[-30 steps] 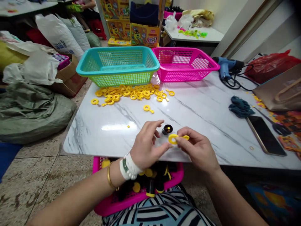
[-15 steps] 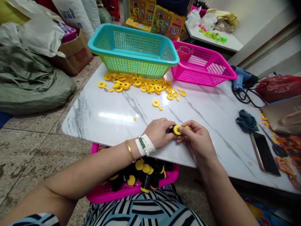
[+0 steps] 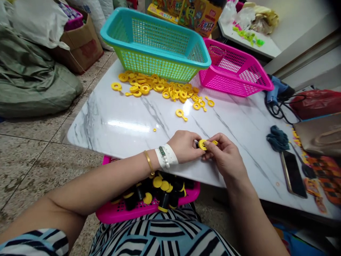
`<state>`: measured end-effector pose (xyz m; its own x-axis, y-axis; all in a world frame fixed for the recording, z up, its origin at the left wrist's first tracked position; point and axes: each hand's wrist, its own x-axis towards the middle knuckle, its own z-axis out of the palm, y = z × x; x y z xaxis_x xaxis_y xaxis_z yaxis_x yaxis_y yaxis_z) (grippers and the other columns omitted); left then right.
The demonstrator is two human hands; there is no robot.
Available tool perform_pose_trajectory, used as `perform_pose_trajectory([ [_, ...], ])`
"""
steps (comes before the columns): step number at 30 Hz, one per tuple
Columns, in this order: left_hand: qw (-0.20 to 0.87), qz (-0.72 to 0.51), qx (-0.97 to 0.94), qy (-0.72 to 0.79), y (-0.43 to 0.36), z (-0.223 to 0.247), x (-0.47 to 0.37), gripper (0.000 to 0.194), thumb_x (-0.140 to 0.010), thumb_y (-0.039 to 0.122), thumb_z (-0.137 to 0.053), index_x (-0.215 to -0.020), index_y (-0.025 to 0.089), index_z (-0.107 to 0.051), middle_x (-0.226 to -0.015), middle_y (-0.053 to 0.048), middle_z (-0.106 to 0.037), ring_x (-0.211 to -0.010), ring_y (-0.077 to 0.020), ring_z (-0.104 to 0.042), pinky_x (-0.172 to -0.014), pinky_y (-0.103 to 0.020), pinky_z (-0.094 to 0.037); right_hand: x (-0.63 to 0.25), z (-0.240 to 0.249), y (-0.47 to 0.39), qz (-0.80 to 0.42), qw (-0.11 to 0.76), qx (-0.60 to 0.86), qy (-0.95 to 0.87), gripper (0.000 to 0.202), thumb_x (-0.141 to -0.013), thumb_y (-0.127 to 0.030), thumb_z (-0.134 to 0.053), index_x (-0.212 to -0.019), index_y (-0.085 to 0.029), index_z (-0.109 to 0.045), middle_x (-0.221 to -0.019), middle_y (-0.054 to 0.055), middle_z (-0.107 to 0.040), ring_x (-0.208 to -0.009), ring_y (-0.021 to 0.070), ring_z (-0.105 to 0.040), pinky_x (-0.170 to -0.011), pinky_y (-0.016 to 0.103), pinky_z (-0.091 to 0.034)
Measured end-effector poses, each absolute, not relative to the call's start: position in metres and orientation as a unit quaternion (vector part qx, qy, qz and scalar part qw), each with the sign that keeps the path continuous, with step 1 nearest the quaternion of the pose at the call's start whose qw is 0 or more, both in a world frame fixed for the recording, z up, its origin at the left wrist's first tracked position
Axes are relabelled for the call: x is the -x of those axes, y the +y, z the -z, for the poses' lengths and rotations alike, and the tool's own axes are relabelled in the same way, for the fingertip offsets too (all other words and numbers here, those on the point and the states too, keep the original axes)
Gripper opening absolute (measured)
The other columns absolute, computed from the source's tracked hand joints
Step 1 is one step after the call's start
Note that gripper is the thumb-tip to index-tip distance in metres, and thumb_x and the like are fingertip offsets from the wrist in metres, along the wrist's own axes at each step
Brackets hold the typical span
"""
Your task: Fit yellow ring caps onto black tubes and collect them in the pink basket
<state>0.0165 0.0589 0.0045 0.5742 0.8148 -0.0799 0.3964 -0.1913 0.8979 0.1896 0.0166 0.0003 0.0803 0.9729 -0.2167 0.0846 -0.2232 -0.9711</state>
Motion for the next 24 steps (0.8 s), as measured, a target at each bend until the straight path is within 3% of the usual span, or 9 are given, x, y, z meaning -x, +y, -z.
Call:
perform_pose_trajectory([
  [3, 0.585, -0.175, -0.673, 0.417, 0.067, -0.007, -0.019, 0.031, -0.086, 0.044, -0.057, -0.096, 0.016, -0.067, -0.057, 0.002, -0.064, -0.045, -0.0113, -0.057, -0.049, -0.022, -0.042, -0.188, -0.001, 0.015, -0.532, 0.415, 0.591, -0.442, 0.025, -0.080, -0.036, -0.074, -0.087, -0.020, -0.055, -0.054, -0.007, -0.059, -0.043, 0.0093, -0.056, -0.046, 0.020, -0.051],
  [7, 0.590, -0.181, -0.664, 0.422, 0.070, -0.003, -0.025, 0.022, -0.089, 0.035, -0.052, -0.088, 0.016, -0.062, -0.053, 0.004, -0.060, -0.040, -0.0102, -0.052, -0.043, -0.020, -0.039, -0.186, 0.001, 0.016, -0.547, 0.438, 0.581, -0.414, 0.031, -0.076, -0.039, -0.076, -0.085, -0.021, -0.052, -0.057, -0.007, -0.060, -0.044, 0.0095, -0.058, -0.048, 0.022, -0.052],
  [11, 0.491, -0.245, -0.711, 0.440, 0.057, -0.001, -0.023, 0.022, -0.091, 0.033, -0.051, -0.097, 0.017, -0.064, -0.060, 0.003, -0.060, -0.056, -0.0130, -0.059, -0.059, -0.024, -0.047, -0.179, 0.004, 0.012, -0.510, 0.465, 0.591, -0.417, 0.033, -0.074, -0.041, -0.077, -0.085, -0.019, -0.055, -0.063, -0.006, -0.059, -0.042, 0.0088, -0.056, -0.044, 0.021, -0.048],
  [15, 0.301, -0.294, -0.800, 0.428, 0.044, 0.006, -0.018, 0.043, -0.081, 0.047, -0.067, -0.112, 0.019, -0.062, -0.094, -0.004, -0.061, -0.086, -0.0194, -0.062, -0.078, -0.030, -0.051, -0.175, 0.009, 0.006, -0.459, 0.502, 0.588, -0.437, 0.029, -0.078, -0.039, -0.074, -0.092, -0.017, -0.062, -0.065, -0.006, -0.058, -0.042, 0.0062, -0.050, -0.042, 0.020, -0.041],
  [19, 0.204, -0.247, -0.855, 0.408, 0.037, 0.010, -0.020, 0.036, -0.085, 0.045, -0.062, -0.109, 0.018, -0.061, -0.110, -0.007, -0.056, -0.090, -0.0205, -0.062, -0.072, -0.029, -0.052, -0.176, 0.014, -0.003, -0.434, 0.524, 0.589, -0.436, 0.030, -0.082, -0.040, -0.070, -0.101, -0.017, -0.066, -0.070, -0.004, -0.060, -0.051, 0.0083, -0.052, -0.051, 0.022, -0.046],
  [24, 0.196, -0.206, -0.870, 0.402, 0.031, 0.006, -0.026, 0.027, -0.093, 0.037, -0.049, -0.111, 0.019, -0.057, -0.112, -0.006, -0.057, -0.086, -0.0184, -0.062, -0.066, -0.027, -0.050, -0.177, 0.016, -0.008, -0.440, 0.513, 0.592, -0.439, 0.024, -0.081, -0.037, -0.071, -0.093, -0.016, -0.067, -0.072, -0.001, -0.065, -0.059, 0.0117, -0.057, -0.058, 0.025, -0.049],
])
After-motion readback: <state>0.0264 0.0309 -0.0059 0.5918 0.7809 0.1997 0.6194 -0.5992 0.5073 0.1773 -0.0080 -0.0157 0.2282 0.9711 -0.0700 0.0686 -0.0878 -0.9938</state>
